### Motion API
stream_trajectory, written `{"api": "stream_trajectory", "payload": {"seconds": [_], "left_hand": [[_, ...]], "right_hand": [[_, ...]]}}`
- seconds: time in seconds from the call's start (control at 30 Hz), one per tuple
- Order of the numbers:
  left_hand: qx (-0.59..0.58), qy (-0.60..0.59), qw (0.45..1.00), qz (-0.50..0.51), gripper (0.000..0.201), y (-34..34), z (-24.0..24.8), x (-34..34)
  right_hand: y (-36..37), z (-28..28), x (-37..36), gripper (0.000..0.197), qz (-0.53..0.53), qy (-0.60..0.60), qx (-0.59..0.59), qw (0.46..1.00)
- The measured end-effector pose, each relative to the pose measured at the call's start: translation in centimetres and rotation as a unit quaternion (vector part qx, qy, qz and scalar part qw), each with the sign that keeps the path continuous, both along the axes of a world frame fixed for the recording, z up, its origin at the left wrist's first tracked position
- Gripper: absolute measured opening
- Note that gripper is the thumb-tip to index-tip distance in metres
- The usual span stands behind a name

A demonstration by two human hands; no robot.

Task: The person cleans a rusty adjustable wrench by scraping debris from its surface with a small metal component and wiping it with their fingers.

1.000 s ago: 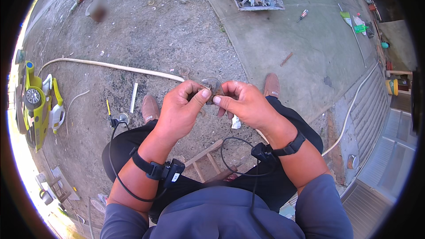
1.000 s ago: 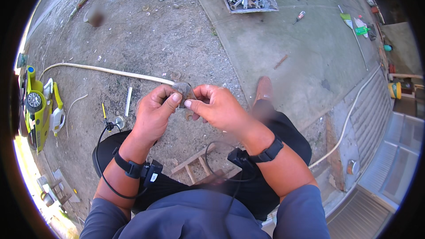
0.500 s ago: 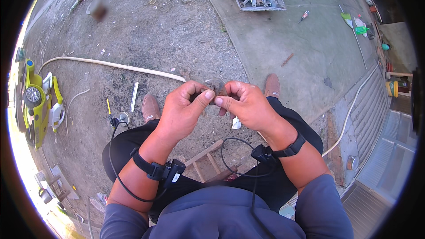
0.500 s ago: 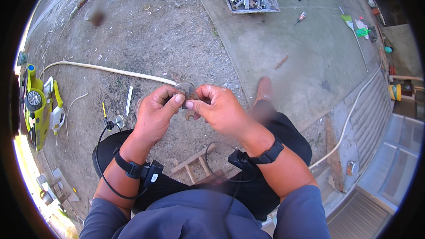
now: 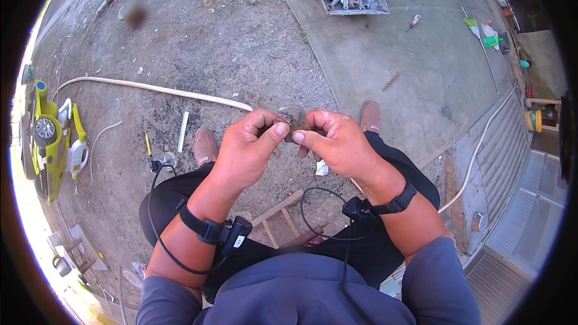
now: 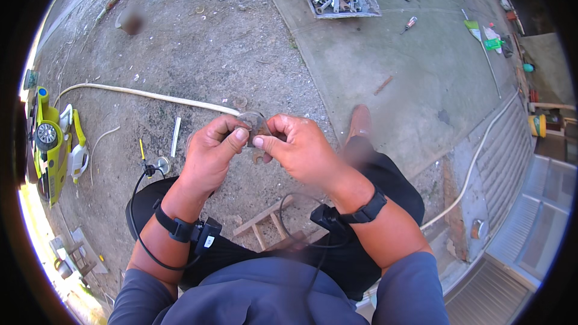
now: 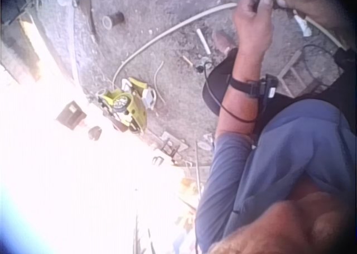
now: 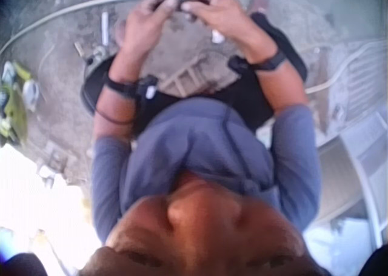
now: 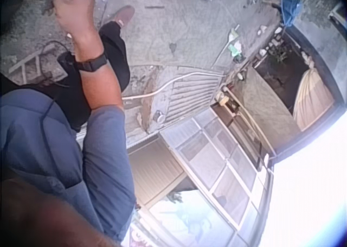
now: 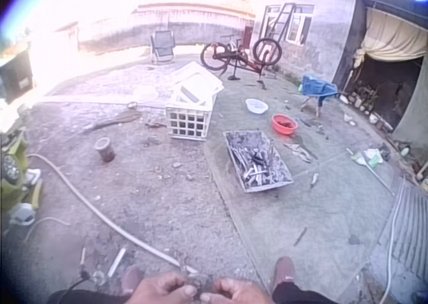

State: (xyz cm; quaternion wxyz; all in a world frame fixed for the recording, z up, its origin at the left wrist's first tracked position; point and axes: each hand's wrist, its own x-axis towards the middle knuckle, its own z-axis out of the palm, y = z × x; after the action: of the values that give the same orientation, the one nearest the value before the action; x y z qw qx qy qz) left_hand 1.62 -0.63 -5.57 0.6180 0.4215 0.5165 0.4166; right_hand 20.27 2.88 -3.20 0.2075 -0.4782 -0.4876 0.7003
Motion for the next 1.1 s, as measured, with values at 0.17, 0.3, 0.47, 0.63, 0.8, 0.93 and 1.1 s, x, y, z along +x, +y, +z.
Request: {"api": "stream_trajectory", "payload": {"seconds": [0.17,0.3,0.47,0.63,0.8,0.93,1.1], "left_hand": [[-0.001,0.011,1.000,-0.003,0.016,0.1,0.0,0.1],[0.002,0.025,1.000,0.000,0.017,0.0,0.0,0.0],[-0.005,0.018,1.000,0.023,0.018,0.0,-0.2,0.3],[-0.010,0.031,0.999,0.019,0.019,0.0,-0.3,0.1],[-0.001,0.051,0.999,0.014,0.019,0.0,-0.3,0.2],[0.000,0.077,0.997,0.010,0.020,0.1,0.2,0.3],[-0.001,0.081,0.997,0.016,0.020,0.1,0.2,0.3]], "right_hand": [[-0.1,-0.4,0.1,0.016,-0.006,0.019,0.008,1.000],[0.0,-0.2,0.1,0.016,0.010,-0.008,-0.003,1.000],[0.1,-0.4,0.3,0.017,0.005,0.009,-0.031,0.999],[0.2,-0.5,0.4,0.018,0.008,0.040,-0.042,0.998],[-0.1,-1.1,0.3,0.017,-0.008,0.022,-0.033,0.999],[-0.1,-1.2,0.4,0.020,-0.018,-0.003,-0.040,0.999],[-0.2,-1.1,0.0,0.019,-0.031,0.001,-0.051,0.998]]}}
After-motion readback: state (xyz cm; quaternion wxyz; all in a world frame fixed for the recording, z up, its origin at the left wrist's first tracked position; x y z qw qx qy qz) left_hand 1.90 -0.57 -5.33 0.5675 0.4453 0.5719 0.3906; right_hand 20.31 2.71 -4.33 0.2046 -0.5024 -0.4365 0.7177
